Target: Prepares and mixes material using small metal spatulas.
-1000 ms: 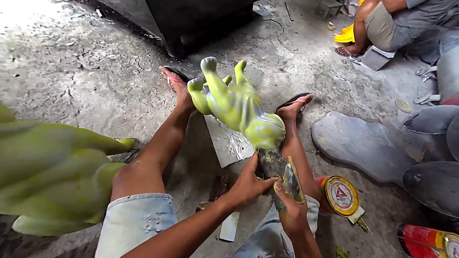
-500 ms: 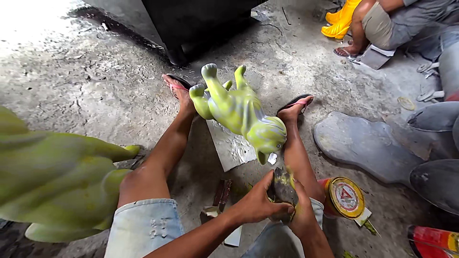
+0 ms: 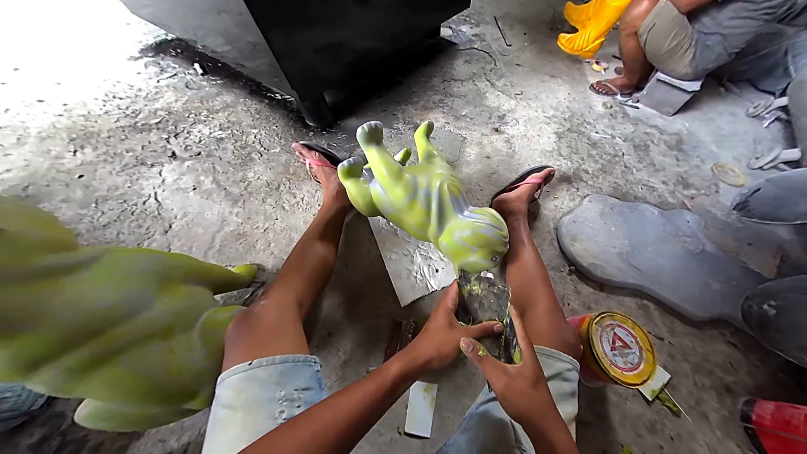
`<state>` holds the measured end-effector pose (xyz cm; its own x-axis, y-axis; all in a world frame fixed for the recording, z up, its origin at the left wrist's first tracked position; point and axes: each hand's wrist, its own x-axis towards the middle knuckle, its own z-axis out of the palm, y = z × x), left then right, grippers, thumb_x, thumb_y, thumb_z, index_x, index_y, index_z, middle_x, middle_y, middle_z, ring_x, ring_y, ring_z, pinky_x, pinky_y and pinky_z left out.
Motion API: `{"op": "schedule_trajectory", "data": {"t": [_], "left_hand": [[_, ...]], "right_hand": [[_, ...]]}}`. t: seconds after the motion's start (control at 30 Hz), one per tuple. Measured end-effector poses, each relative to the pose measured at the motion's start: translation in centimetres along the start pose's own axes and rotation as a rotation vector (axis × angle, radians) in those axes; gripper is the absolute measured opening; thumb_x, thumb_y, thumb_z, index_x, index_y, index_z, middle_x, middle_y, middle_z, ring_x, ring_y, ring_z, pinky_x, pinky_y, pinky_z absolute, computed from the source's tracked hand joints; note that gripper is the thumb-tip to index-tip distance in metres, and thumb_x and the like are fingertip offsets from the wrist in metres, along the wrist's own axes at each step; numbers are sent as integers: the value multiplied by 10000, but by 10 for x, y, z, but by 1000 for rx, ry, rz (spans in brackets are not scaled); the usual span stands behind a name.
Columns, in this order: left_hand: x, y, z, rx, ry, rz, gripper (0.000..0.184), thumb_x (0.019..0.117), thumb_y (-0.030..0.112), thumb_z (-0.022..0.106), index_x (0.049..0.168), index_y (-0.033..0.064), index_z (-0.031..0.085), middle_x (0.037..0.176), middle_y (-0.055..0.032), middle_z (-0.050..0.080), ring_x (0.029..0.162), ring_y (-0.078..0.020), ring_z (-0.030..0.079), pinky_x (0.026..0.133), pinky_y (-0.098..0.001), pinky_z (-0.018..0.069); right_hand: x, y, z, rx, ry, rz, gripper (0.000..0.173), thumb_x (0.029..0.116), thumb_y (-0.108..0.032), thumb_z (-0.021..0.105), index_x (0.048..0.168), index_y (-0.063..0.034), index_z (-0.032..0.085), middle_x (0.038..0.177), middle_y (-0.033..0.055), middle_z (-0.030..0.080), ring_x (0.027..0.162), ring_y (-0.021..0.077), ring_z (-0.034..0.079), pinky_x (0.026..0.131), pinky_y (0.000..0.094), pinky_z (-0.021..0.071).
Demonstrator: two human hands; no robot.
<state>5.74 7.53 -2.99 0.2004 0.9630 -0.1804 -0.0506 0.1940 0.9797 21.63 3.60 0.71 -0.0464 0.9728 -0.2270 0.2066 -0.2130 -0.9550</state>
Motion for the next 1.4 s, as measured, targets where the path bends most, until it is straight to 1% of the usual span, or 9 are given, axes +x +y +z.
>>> {"op": "schedule_trajectory", "data": {"t": [0.17, 0.33, 0.43, 0.6, 0.73, 0.93, 1.1, 1.27, 1.4], "left_hand": [[-19, 7, 15, -91, -229, 32, 837, 824, 94, 857, 1490, 8, 358, 1311, -79, 639, 1198, -162, 646, 1057, -349, 554], [-19, 9, 6, -182, -188, 2, 812, 822, 169, 883, 1465, 21, 410, 1258, -109, 676, 1149, -227, 681, 1022, -406, 586], [-17, 12, -3, -335, -7, -89, 780, 817, 183, 888, 1434, 20, 440, 1187, -164, 700, 1057, -291, 718, 930, -458, 628], [-8, 19, -18, -425, 118, -148, 746, 823, 174, 881, 1417, 29, 455, 1142, -216, 699, 995, -329, 727, 879, -469, 631], [-9, 17, -13, -308, 70, -77, 773, 794, 187, 908, 1416, 44, 472, 1140, -184, 712, 1002, -308, 731, 883, -450, 639], [-11, 11, -1, -209, 27, -4, 867, 785, 177, 914, 1467, 52, 393, 1198, -129, 695, 1071, -258, 714, 948, -414, 626], [-13, 16, -1, -162, -173, 6, 834, 852, 94, 838, 1505, 5, 328, 1283, -125, 659, 1145, -251, 689, 1010, -413, 601], [-12, 17, 4, -121, -321, 76, 881, 829, 55, 835, 1526, -32, 302, 1353, -120, 620, 1233, -215, 634, 1077, -384, 546], [-1, 31, 15, -141, -185, -63, 739, 830, 179, 869, 1423, 17, 457, 1201, -116, 700, 1096, -232, 702, 973, -404, 607]], "right_hand": [[10, -6, -3, 274, -27, 164, 683, 856, -349, 806, 1378, 8, 547, 1205, 105, 711, 1112, 179, 698, 963, 361, 603], [24, 11, -20, 43, -37, 160, 1023, 887, -631, 644, 1636, -86, 210, 1597, 205, 366, 1468, 266, 399, 1189, 467, 389], [23, 16, -23, 117, 348, -55, 892, 913, -491, 698, 1600, -68, 319, 1561, 204, 411, 1436, 280, 437, 1167, 462, 423], [-7, 3, -25, 349, 175, -389, 222, 959, -121, 693, 1139, 8, 714, 1028, 82, 747, 933, 156, 716, 841, 316, 614], [-22, -1, -21, 213, -85, -348, 328, 925, -42, 503, 1249, 4, 495, 1304, 124, 612, 1204, 195, 600, 998, 361, 532], [-24, -6, 3, 18, 22, -186, 832, 973, -322, 677, 1610, -35, 224, 1592, 128, 411, 1433, 157, 459, 1158, 348, 461], [-7, -4, 5, -9, 48, -57, 971, 854, -508, 786, 1565, -18, 342, 1461, 89, 571, 1324, 95, 561, 1111, 294, 494], [2, -1, -3, 206, -106, 156, 635, 900, -458, 769, 1339, -38, 587, 1199, 31, 731, 1135, 104, 688, 1022, 321, 574], [9, 17, -45, -22, -54, 138, 979, 890, -632, 644, 1603, -54, 306, 1576, 246, 367, 1439, 285, 436, 1163, 465, 426]]}}
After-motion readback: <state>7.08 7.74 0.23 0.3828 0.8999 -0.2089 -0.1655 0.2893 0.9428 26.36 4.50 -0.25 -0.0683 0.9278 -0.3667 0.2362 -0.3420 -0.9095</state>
